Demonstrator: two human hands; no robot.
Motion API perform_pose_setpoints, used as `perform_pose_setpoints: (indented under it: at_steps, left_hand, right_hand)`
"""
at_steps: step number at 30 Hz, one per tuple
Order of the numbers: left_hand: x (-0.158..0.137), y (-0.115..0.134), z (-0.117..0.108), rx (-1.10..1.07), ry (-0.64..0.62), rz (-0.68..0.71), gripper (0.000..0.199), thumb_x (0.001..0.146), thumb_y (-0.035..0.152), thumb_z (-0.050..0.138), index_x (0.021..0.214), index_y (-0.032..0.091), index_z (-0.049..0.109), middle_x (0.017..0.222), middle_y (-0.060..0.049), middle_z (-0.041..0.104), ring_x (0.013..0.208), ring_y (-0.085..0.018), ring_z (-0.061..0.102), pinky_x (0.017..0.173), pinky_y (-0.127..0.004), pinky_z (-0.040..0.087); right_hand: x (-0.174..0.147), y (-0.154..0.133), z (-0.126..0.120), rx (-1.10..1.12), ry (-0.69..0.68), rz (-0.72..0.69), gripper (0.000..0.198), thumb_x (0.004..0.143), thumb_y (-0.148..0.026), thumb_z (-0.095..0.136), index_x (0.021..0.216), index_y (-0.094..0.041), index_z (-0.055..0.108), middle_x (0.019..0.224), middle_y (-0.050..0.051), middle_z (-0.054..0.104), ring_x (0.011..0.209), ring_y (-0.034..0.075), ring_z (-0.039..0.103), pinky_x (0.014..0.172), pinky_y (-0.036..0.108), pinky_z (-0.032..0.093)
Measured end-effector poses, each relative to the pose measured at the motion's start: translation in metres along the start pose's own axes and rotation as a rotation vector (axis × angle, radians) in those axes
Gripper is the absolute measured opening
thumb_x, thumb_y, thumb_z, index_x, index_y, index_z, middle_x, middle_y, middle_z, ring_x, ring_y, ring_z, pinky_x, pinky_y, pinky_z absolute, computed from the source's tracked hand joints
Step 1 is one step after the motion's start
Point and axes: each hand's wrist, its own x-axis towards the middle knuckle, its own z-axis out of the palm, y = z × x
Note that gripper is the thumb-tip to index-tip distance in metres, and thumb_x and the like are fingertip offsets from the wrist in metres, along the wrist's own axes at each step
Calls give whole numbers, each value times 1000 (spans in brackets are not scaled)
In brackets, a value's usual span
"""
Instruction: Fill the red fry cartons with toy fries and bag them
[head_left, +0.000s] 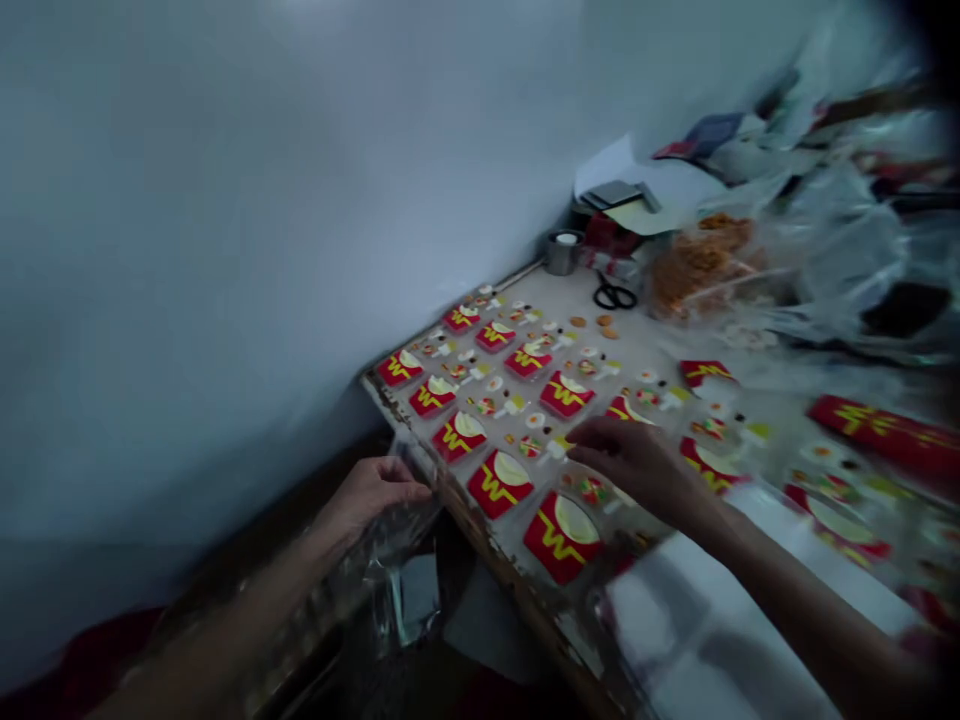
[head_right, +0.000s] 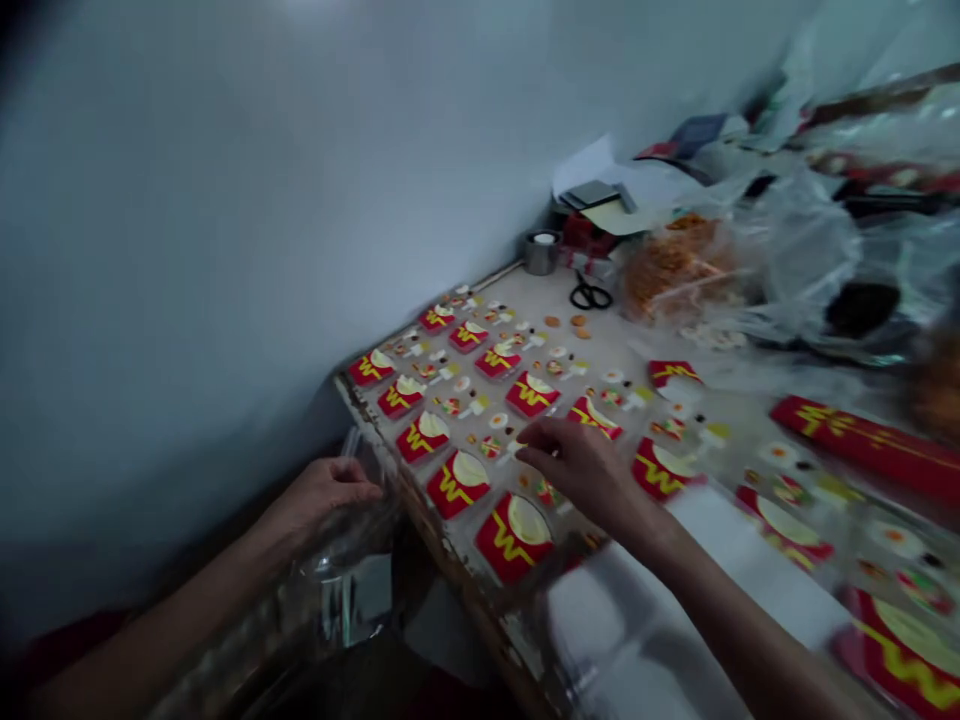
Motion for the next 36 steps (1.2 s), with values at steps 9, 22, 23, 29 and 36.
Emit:
perform_pose_setpoints:
  at_steps: [9,22,23,29,36]
  left_hand:
    - [56,-44,-92,-15,194,5,40,59,49,85,65,17,61,59,3,56,55,-12,46,53,-25,33]
    - [86,-68,-120,80,183,-51,41,48,42,90,70,18,64,62,5,55,58,-13,46,55,-25,32]
    - [86,-67,-121,97,192,-40,40,48,41,89,68,18,64,61,5,54,59,-13,46,55,-25,32]
    - [81,-67,-128,149,256,-31,37,48,39,89,68,18,65,63,5,57,62,-14,48,56,-24,31]
    - [76,-46,-127,89,205,11,41,46,41,91,70,18,67,61,5,55,59,-13,47,54,-25,33]
  right_hand:
    - [252,-99,134,-444,-160,-737,52,83,-19,69,135,-14,60,137,16,63,128,30,55,106,43,43]
    - [334,-109,182,-758,-570,-761,97,57,-28,89,145,-21,47,147,17,52,129,38,51,108,53,38]
    - [333,-110,183,-736,-547,-769,96,56,-29,89,143,-21,48,144,17,54,127,36,53,107,52,39]
    - [301,-131,167,-588,-337,-884,97,58,-27,88,145,-15,45,141,17,52,127,34,49,109,48,35]
    - [263,-146,163,-695,-333,-994,98,60,-31,89,146,-19,44,138,14,54,125,35,48,113,52,27]
